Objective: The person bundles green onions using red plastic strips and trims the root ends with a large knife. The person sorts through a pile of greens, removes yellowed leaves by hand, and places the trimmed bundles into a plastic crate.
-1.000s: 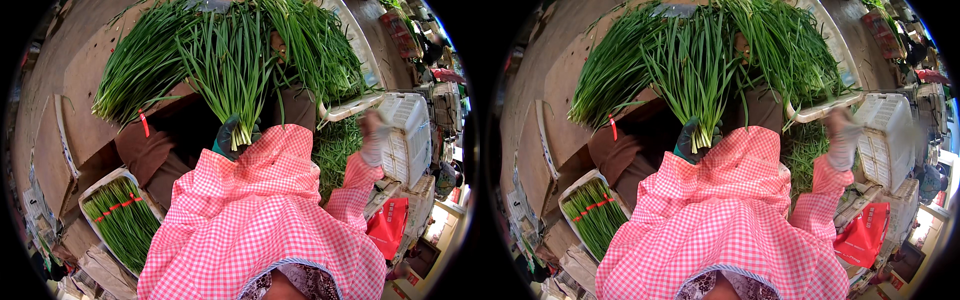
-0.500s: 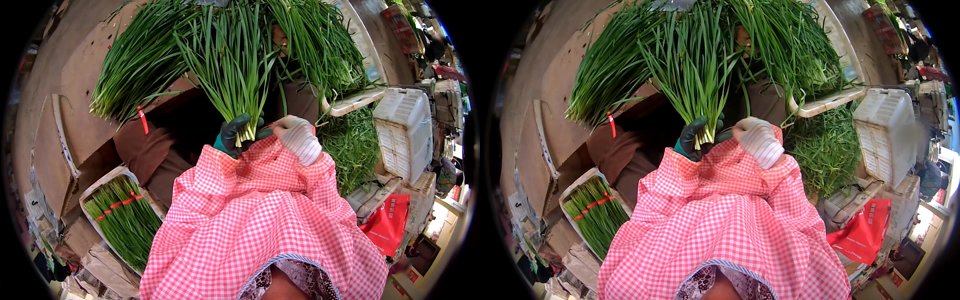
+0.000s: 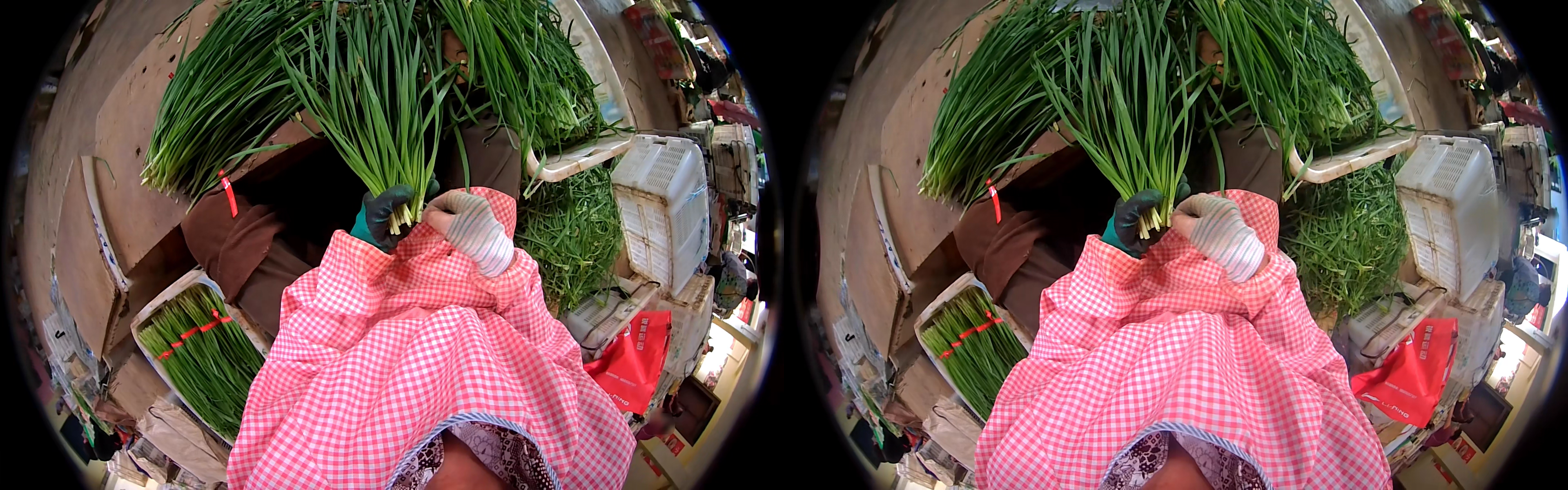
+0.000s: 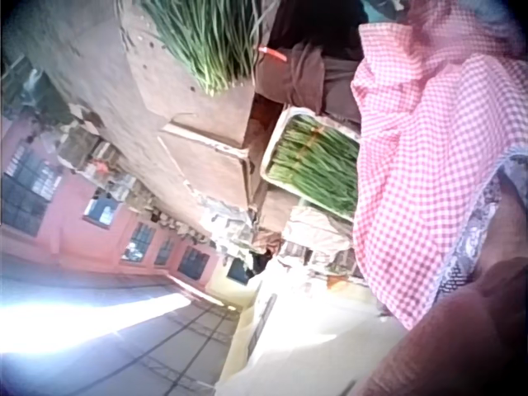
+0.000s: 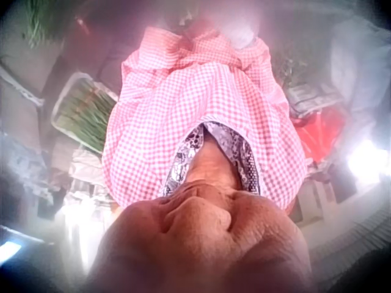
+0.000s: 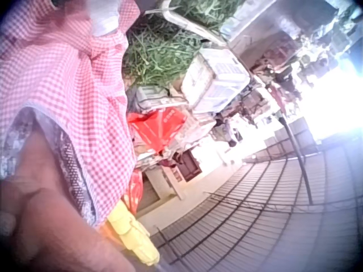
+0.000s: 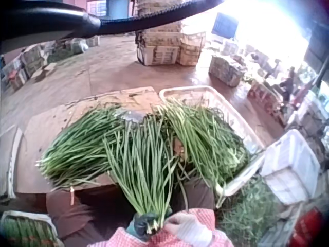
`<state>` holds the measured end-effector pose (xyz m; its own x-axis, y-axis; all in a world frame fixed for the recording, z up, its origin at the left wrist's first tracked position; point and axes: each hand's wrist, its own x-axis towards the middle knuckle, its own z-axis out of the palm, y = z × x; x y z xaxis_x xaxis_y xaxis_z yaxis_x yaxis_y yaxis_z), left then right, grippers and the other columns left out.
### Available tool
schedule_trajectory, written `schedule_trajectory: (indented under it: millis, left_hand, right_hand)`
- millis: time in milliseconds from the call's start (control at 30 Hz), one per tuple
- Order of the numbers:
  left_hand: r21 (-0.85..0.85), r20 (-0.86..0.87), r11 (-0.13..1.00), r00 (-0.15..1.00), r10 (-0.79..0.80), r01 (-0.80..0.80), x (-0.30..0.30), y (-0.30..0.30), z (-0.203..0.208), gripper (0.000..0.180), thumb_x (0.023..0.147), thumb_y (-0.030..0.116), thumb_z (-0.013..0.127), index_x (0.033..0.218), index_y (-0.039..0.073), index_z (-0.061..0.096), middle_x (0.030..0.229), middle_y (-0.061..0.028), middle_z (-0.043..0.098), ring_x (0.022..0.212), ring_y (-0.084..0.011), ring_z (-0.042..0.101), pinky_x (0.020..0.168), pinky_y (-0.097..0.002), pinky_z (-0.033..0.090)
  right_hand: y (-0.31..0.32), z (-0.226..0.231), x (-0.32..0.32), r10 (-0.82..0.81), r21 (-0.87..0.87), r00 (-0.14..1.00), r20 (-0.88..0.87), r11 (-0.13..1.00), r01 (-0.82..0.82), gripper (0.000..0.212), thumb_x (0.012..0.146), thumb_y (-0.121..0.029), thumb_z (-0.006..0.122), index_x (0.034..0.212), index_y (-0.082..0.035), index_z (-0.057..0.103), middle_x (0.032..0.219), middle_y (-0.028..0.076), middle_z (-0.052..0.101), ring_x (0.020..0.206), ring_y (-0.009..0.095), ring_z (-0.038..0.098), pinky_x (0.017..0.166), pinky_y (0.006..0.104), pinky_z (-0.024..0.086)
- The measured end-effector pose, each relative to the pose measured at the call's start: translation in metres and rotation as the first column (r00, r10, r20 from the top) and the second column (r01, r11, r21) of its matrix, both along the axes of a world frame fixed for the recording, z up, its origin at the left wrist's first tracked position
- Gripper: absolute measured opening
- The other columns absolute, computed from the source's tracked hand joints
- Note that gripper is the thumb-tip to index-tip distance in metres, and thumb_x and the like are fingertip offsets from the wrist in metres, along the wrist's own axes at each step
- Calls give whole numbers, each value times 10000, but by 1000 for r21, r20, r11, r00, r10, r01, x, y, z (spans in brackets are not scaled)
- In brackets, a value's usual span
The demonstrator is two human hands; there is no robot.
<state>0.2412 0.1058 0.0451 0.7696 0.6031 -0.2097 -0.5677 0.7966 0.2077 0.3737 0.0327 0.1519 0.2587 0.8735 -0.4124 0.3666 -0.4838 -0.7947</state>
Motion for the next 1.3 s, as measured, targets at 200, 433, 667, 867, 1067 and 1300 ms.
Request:
schedule_trajectory:
  millis: [200,433,667,867,1067,1300]
  left_hand:
    - [151,-169,988,986,-11,37,2,-8,-26,410,793,91,564,1156,-88,492,1144,-222,553,1051,-331,552,944,-416,430]
    - [37,-95,999,995,-18,21,2,-15,-53,346,796,103,573,1101,-56,537,1116,-199,572,1017,-271,568,911,-382,444]
    - [49,-381,999,925,18,0,8,-13,26,230,799,127,604,986,-6,597,866,-95,634,742,-177,623,667,-295,524]
    - [95,-420,995,905,71,-34,8,-18,2,193,796,165,609,882,-8,615,723,-72,612,591,-163,574,547,-275,467]
    - [-4,-272,999,961,-53,54,2,-16,-32,284,814,140,576,1034,-41,570,1013,-142,616,905,-230,602,857,-335,470]
    - [-70,-279,996,958,-70,53,-2,-17,-33,340,822,167,570,1073,-62,548,1039,-169,604,937,-254,597,879,-370,469]
  right_hand:
    - [6,0,-1,-55,-131,998,21,990,57,230,769,-147,602,911,32,635,800,94,649,735,135,595,656,263,468]
    - [9,-1,3,2,-80,999,36,997,1,252,781,-184,612,902,35,644,764,105,653,710,168,616,650,269,473]
    - [15,-16,5,85,-84,987,137,994,-74,250,797,-194,580,760,51,610,614,131,574,543,166,544,515,313,427]
    - [10,-27,11,70,-110,991,111,992,-57,215,799,-157,530,775,37,619,575,98,566,528,144,540,514,305,427]
    - [-1,-17,15,-167,-174,974,-156,975,140,199,798,-170,543,813,9,631,631,38,589,519,110,523,521,270,428]
    - [2,-14,8,-31,-198,999,41,979,39,216,803,-195,582,829,14,629,638,50,583,546,82,532,520,237,423]
